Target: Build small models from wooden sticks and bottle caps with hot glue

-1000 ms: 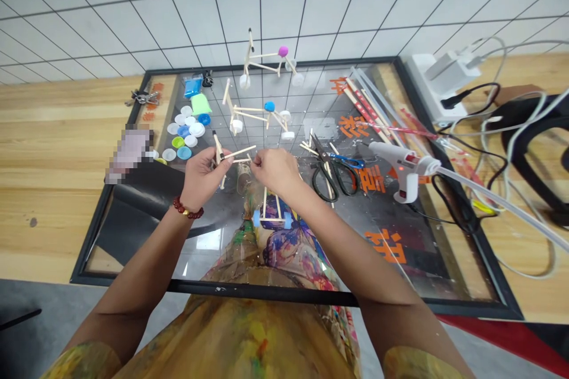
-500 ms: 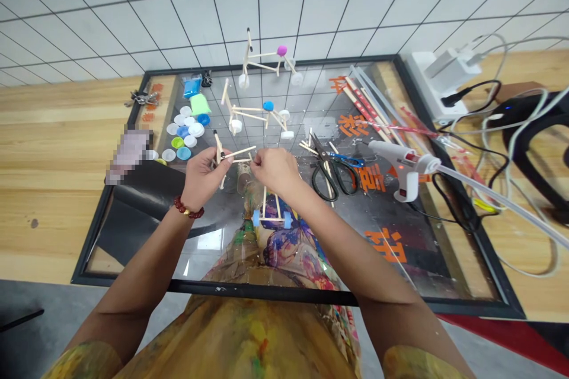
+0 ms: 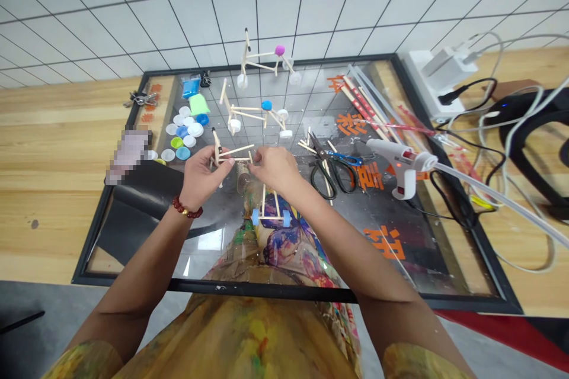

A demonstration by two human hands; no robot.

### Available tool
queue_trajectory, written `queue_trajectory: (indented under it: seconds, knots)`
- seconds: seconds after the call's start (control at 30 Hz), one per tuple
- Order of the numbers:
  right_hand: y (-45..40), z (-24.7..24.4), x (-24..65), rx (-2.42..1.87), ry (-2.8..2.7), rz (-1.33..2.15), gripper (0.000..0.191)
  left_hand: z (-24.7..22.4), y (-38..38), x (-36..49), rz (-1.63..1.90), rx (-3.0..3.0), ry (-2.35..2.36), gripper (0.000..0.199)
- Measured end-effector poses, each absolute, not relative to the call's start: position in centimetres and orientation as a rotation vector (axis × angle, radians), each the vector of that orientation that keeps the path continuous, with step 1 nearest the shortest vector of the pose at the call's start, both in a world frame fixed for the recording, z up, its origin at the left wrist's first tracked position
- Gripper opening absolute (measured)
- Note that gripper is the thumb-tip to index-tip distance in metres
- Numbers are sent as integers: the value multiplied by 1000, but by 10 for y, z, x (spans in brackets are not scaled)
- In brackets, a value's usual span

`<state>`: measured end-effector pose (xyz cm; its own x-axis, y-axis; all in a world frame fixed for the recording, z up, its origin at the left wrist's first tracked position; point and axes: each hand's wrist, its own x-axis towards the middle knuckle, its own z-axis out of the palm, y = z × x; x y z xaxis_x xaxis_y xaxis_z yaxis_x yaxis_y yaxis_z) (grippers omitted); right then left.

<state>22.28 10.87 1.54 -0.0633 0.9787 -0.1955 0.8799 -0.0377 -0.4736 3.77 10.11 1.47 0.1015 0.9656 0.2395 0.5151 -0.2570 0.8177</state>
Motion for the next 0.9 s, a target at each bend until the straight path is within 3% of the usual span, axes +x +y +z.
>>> queue_trajectory:
  seconds: [0.27,0.7,0.9]
  knots:
    - [110,15,223,-2015,-2057,686,27,0,95,30,1017,1848,1417,48]
    - [108,17,221,-2037,-2071,667,24,-19,107,27,1202,1929,1258,39]
    - [108,18,222,-2024,-2066,691,24,-17,112,20,1126,2063,1207,55]
